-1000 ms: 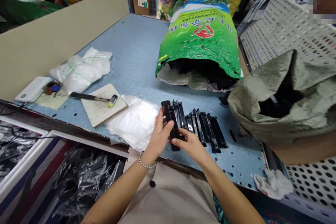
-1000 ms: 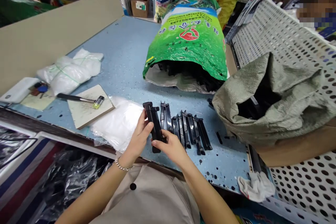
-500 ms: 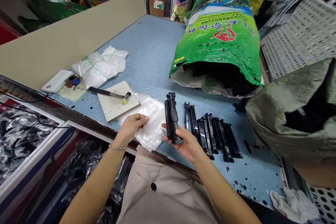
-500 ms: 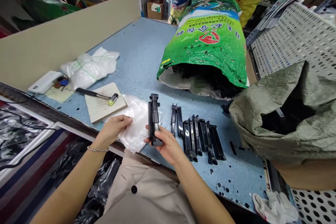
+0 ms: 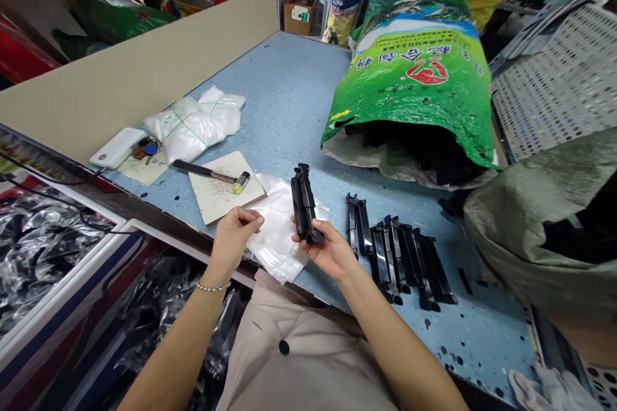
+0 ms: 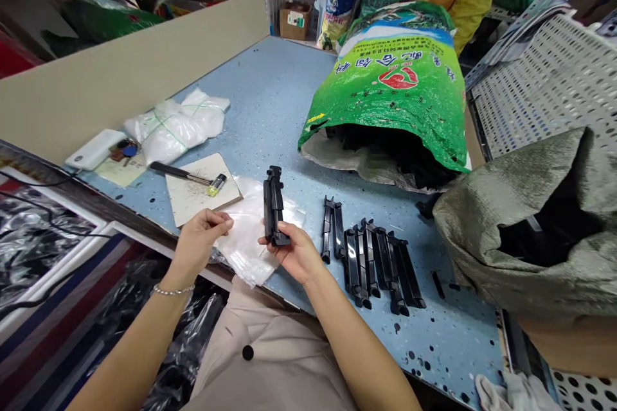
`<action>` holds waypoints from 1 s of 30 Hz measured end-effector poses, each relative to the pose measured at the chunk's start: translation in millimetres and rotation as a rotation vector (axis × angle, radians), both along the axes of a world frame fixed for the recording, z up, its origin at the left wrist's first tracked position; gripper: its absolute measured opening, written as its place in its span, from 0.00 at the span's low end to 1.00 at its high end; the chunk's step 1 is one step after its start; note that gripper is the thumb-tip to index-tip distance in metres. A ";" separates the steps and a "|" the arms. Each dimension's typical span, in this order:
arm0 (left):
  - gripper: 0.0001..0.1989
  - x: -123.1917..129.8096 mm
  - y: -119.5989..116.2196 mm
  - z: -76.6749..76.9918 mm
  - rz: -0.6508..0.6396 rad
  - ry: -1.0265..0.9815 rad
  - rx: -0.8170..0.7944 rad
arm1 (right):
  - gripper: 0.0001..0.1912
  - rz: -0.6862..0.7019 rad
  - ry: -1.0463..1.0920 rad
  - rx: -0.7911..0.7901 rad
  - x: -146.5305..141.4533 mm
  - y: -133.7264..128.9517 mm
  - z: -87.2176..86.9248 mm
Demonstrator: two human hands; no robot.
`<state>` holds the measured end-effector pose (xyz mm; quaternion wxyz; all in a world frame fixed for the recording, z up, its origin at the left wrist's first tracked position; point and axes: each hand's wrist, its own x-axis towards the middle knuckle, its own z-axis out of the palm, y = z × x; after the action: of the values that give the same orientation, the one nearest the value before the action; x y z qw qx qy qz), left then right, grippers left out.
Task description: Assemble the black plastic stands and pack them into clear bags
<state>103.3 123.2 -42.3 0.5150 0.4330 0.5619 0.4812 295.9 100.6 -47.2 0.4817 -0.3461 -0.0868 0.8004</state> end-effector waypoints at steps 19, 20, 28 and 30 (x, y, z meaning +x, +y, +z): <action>0.13 -8.2 4.8 7.4 -0.189 0.665 0.427 | 0.10 -0.107 -0.135 0.001 6.5 -6.4 -3.1; 0.14 -9.2 5.6 8.6 -0.213 0.687 0.416 | 0.10 -0.132 -0.134 0.003 9.5 -9.9 0.0; 0.23 -12.2 7.7 3.9 -0.312 0.659 0.353 | 0.26 0.381 0.387 -0.173 13.5 -50.8 6.8; 0.25 -12.4 -4.2 5.9 -0.358 0.702 0.406 | 0.24 0.361 0.429 -0.201 9.5 -47.8 -1.7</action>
<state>90.9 118.9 -36.4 0.2726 0.7532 0.5129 0.3087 305.3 52.9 -48.9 0.3024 -0.1938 0.0366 0.9326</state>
